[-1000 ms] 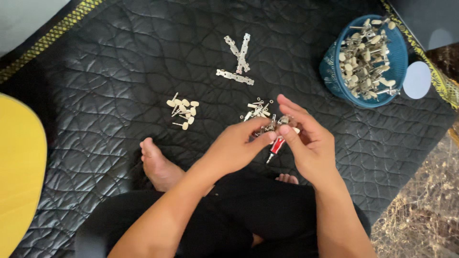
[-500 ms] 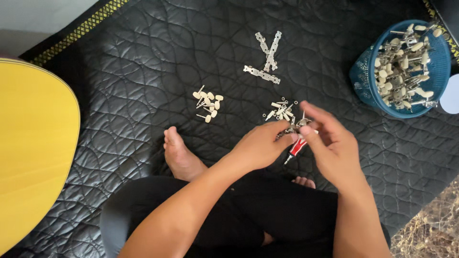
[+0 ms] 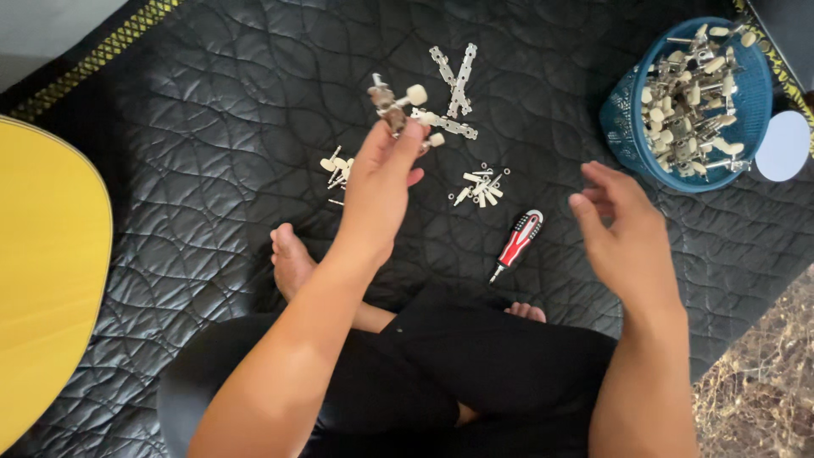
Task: The person assembles small metal mechanical parts using a screwdriver. They insert white plastic knobs into metal frames and tighten screws to secure them. The person handles multiple small components and a basket of parts is visible nearby.
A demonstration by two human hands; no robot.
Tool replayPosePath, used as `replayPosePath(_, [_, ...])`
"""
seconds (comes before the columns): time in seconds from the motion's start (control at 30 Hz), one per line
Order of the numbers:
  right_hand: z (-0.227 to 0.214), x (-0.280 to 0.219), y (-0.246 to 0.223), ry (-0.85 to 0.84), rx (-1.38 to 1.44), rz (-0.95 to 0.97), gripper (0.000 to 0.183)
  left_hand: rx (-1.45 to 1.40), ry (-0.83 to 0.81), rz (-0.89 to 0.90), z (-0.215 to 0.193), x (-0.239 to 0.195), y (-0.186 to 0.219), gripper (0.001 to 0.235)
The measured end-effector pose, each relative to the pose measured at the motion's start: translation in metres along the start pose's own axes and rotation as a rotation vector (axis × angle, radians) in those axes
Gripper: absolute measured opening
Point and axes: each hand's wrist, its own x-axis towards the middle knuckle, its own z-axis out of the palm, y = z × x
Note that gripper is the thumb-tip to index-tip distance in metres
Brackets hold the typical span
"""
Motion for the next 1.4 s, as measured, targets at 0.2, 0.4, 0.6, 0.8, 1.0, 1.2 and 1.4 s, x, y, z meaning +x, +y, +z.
replayPosePath(0.2, [0.012,0.002,0.013,-0.040,-0.006,-0.089,0.038,-0.071,0.012,-0.049,-0.001,-0.002,0.006,0.034])
replayPosePath(0.4, [0.013,0.001,0.010,-0.075,-0.012,-0.018,0.038,-0.064,0.020,-0.057,-0.001,-0.005,0.011,0.035])
replayPosePath(0.6, [0.023,0.003,0.009,-0.059,-0.115,-0.092,0.032,-0.089,-0.004,0.062,-0.003,-0.003,-0.003,0.028])
replayPosePath(0.8, [0.085,0.035,0.041,-0.124,-0.272,-0.095,0.027,-0.083,0.014,0.027,-0.002,-0.005,0.001,0.029])
replayPosePath(1.0, [0.137,0.053,0.070,-0.107,-0.314,-0.099,0.027,-0.121,0.004,0.042,-0.003,-0.004,0.000,0.028])
replayPosePath(1.2, [0.148,0.054,0.076,-0.027,-0.300,-0.090,0.020,-0.110,-0.006,0.032,0.000,-0.005,-0.001,0.028])
replayPosePath(1.4, [0.152,0.052,0.082,0.026,-0.321,-0.198,0.016,-0.096,0.002,0.041,0.001,-0.002,-0.006,0.029])
